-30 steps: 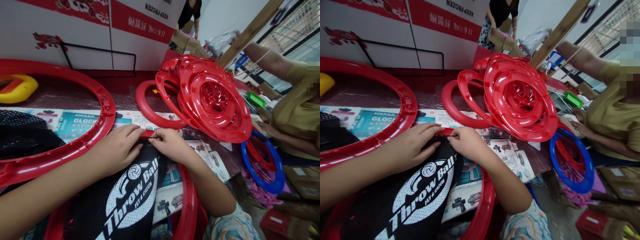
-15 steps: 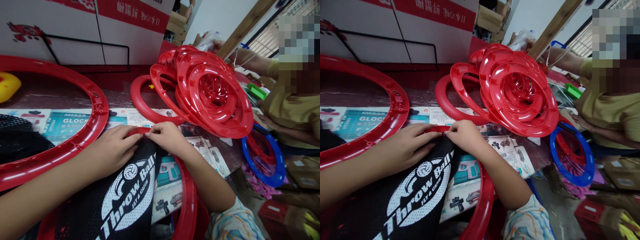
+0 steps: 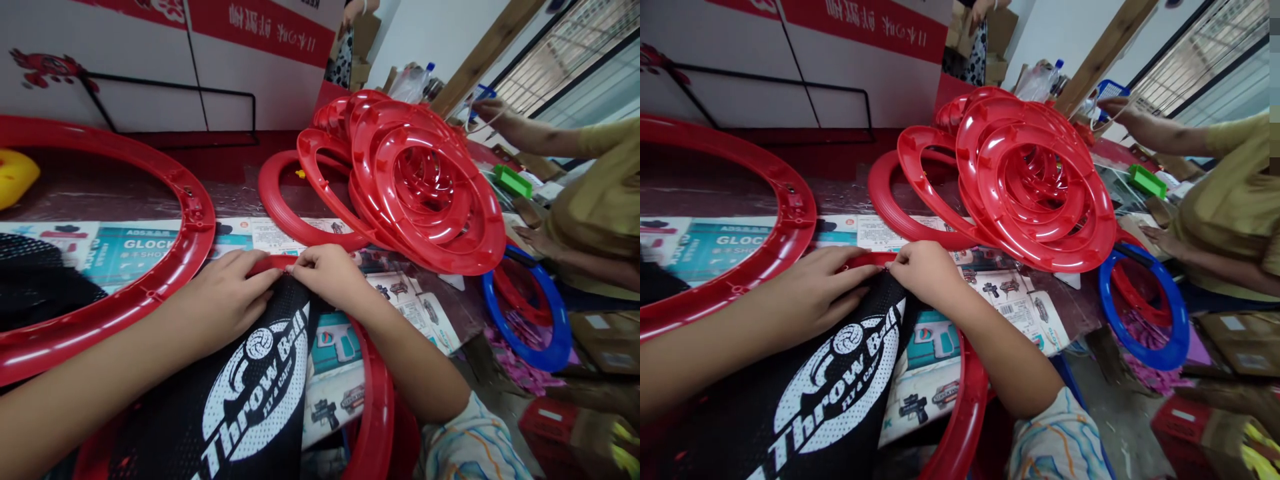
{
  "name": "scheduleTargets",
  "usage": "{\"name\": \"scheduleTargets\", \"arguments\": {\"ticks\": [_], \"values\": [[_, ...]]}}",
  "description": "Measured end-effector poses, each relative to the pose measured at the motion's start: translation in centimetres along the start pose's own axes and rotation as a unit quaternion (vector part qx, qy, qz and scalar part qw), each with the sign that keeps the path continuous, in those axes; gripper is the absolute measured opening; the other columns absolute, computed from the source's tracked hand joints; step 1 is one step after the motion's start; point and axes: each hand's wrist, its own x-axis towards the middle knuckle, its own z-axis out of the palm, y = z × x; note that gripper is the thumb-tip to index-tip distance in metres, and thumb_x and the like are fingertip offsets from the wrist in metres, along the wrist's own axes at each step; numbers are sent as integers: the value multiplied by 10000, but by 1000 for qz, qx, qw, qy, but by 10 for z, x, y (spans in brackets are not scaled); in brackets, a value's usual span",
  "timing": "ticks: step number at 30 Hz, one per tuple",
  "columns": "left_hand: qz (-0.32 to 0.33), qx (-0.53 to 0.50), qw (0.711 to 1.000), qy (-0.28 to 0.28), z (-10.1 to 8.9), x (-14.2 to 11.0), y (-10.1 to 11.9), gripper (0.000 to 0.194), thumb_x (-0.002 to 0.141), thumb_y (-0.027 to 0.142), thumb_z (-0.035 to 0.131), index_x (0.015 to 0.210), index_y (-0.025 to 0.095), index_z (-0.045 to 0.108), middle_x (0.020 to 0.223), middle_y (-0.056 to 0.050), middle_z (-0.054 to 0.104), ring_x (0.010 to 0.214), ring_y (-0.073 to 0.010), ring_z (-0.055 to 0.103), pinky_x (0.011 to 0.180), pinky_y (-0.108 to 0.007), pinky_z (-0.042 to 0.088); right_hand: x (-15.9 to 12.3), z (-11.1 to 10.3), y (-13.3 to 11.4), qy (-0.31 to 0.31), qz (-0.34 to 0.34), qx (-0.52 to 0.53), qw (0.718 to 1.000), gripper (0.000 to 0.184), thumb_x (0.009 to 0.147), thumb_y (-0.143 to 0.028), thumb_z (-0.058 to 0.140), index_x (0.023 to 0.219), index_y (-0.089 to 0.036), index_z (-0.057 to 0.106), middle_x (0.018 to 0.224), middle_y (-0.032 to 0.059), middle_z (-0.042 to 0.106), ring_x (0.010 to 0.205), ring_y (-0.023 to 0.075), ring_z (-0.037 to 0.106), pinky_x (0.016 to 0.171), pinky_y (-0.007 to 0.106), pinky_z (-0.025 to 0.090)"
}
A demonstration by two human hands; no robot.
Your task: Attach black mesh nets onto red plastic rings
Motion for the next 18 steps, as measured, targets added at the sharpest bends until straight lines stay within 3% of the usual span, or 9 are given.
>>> {"name": "scheduleTargets", "arguments": {"ticks": [4,10,18], "values": [[-20,3,1000,-15,-2,2,1,339,957,250,365,1133,172,644,1196,-166,584,1058,-319,562,880,-502,511,-5,-4,-5,1,-4,-37,999,162,864,-229,655,752,-142,733,649,7,643,635,119,544,596,236,313],[-85,-29,995,-42,-11,6,-5,269,925,236,371,1017,155,610,1071,-137,615,995,-282,584,887,-466,505,-20,-15,-12,-53,-20,-75,996,82,799,-199,726,870,-158,733,713,2,678,652,123,572,635,237,345],[-112,83,989,-52,-23,5,1,269,908,215,333,997,122,569,958,-157,610,873,-307,589,757,-453,508,-27,-11,-20,-72,-49,-148,985,143,798,-128,590,829,-154,727,751,35,687,674,150,567,628,263,343]]}}
